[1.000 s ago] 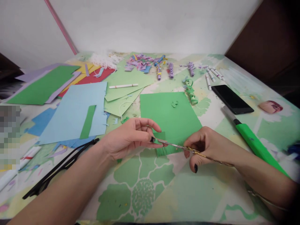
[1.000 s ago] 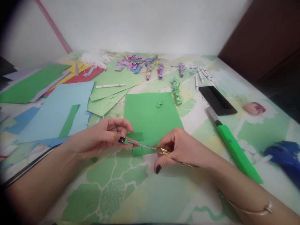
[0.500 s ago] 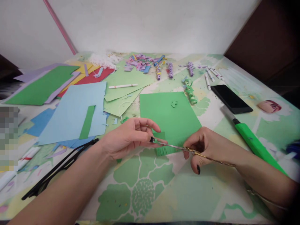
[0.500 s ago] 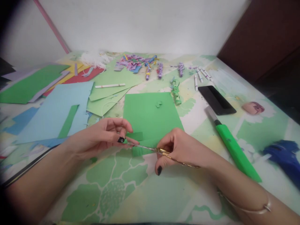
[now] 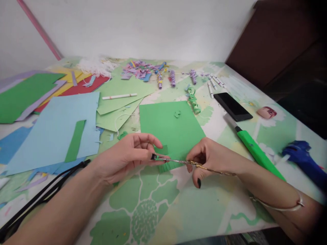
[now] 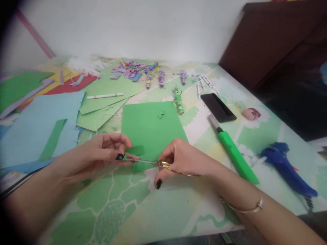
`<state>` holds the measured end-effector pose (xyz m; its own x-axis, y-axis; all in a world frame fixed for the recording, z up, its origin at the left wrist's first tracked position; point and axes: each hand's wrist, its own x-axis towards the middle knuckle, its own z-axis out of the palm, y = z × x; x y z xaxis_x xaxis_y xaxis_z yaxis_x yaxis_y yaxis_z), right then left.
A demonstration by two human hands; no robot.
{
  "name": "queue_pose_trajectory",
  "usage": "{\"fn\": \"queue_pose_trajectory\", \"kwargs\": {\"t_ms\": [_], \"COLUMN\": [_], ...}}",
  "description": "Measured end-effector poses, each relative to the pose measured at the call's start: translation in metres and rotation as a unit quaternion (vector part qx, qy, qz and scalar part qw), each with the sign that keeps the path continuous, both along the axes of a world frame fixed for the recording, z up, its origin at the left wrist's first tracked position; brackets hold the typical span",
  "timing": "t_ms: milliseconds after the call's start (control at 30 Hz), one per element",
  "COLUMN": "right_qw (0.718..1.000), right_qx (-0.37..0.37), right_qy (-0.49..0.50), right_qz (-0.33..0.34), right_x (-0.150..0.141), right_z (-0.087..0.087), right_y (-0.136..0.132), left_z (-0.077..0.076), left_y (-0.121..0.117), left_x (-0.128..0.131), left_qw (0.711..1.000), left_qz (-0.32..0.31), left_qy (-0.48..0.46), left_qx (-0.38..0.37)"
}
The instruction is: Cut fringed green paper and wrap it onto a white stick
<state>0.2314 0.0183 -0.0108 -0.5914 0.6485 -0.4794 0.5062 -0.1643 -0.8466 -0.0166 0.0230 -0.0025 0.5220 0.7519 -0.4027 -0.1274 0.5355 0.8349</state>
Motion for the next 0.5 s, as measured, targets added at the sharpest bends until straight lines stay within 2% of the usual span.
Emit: {"fn": "queue_pose_trajectory", "kwargs": {"t_ms": [500], "right_qw": [1.0], "right_qx": [-0.015], "right_qy": [0.002], "right_qz": [0.018], "right_x": [0.0053], "right_z": [0.002], "right_y": [0.0027], "left_z": [-0.0034], "left_y": [0.0016], "left_x": [-0.0021], "left_qw": [1.0], "left_qz": [0.009], "left_qy": [-0.009], "left_qx": [-0.002]}}
